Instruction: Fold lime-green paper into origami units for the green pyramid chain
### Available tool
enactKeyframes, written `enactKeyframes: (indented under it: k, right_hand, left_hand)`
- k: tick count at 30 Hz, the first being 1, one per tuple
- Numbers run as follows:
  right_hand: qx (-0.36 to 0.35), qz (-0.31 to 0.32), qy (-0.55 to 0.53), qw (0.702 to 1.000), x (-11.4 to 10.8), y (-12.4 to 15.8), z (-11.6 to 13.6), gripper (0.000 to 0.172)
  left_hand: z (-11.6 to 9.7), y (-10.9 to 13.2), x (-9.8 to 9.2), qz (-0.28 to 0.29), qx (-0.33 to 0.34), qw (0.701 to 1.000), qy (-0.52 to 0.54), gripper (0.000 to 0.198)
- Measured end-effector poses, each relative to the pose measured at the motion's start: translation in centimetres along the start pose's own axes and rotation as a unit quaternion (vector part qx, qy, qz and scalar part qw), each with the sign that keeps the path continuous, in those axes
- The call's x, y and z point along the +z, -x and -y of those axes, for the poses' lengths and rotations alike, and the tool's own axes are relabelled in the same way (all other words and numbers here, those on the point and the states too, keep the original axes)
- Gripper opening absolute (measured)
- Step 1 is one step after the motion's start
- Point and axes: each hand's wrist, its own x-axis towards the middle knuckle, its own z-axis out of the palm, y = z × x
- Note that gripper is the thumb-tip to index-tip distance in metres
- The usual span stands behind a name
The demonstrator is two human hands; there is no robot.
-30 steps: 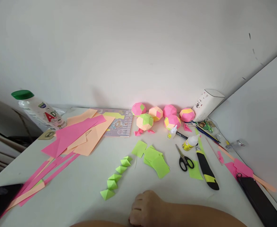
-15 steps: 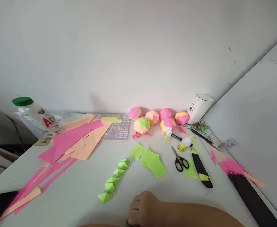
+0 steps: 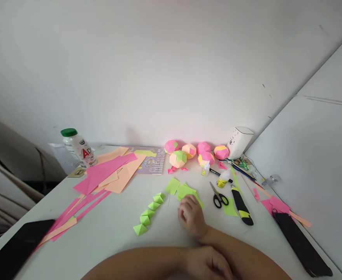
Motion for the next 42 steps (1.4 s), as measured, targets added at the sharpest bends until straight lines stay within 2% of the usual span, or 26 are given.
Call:
enactKeyframes:
  k: [1, 2, 3, 5, 7, 10, 13, 15, 18, 25, 28, 30, 32, 36, 39, 42]
  right_hand:
    - [0.027, -0.015, 0.03, 0.999, -0.1, -0.2, -0.6, 0.008]
    - [0.056, -0.023, 0.061, 0.996, -0.2, -0.3, -1.1, 0.012]
    - [0.086, -0.029, 0.09, 0.992, -0.3, -0.3, -1.7, 0.024]
    - [0.133, -0.021, 0.135, 0.982, -0.6, 0.2, -2.7, 0.039]
    - [0.142, 0.003, 0.144, 0.979, -1.0, 1.2, -3.5, 0.045]
    - [0.105, 0.039, 0.121, 0.986, -2.1, 2.7, -4.1, 0.032]
    - [0.09, 0.027, 0.097, 0.991, -3.1, 3.4, -4.1, 0.021]
    - [0.09, 0.021, 0.091, 0.992, -3.4, 3.4, -4.0, 0.019]
    - [0.067, 0.035, 0.09, 0.993, -3.4, 3.1, -4.1, 0.016]
    - [0.022, 0.034, 0.076, 0.996, -3.4, 3.1, -4.9, 0.018]
    - [0.025, 0.023, 0.065, 0.997, -3.5, 3.1, -4.7, 0.023]
    - [0.061, -0.004, 0.051, 0.997, -3.7, 3.1, -4.6, 0.025]
    - [0.126, -0.041, 0.032, 0.991, -4.0, 2.9, -4.4, 0.026]
    - [0.269, -0.097, -0.054, 0.957, -4.9, 2.5, -4.1, 0.029]
    - [0.337, -0.101, -0.153, 0.923, -5.3, 2.4, -3.6, 0.031]
    - [0.372, -0.085, -0.246, 0.891, -5.2, 2.7, -2.8, 0.032]
  left_hand:
    - [-0.4, -0.1, -0.7, 0.008, -0.046, 0.993, 0.108, 0.038]
    - [-0.8, -0.1, -1.3, 0.013, -0.088, 0.975, 0.206, 0.035]
    - [-1.1, 0.0, -1.8, 0.002, -0.123, 0.951, 0.285, 0.031]
    - [-1.5, 0.4, -2.8, -0.027, -0.17, 0.905, 0.389, 0.023]
    - [-1.5, 1.0, -3.4, -0.069, -0.198, 0.875, 0.437, 0.021]
    - [-1.3, 2.2, -3.8, -0.197, -0.17, 0.848, 0.461, 0.02]
    - [-1.3, 3.1, -3.6, -0.341, -0.118, 0.811, 0.461, 0.014]
    - [-1.3, 3.4, -3.5, -0.39, -0.093, 0.795, 0.455, 0.013]
    - [-1.2, 3.5, -3.5, -0.4, -0.086, 0.787, 0.462, 0.012]
    - [-1.0, 3.7, -4.8, -0.326, -0.109, 0.794, 0.501, 0.01]
    - [-1.0, 3.8, -4.9, -0.323, -0.108, 0.789, 0.512, 0.01]
    - [-1.0, 3.8, -4.9, -0.325, -0.105, 0.789, 0.51, 0.012]
    - [-1.1, 3.8, -4.8, -0.326, -0.103, 0.788, 0.512, 0.015]
    - [-1.2, 3.6, -4.7, -0.367, -0.074, 0.766, 0.523, 0.025]
    - [-1.2, 3.4, -4.7, -0.42, -0.052, 0.759, 0.495, 0.029]
    - [-1.1, 3.1, -4.5, -0.451, -0.054, 0.773, 0.443, 0.029]
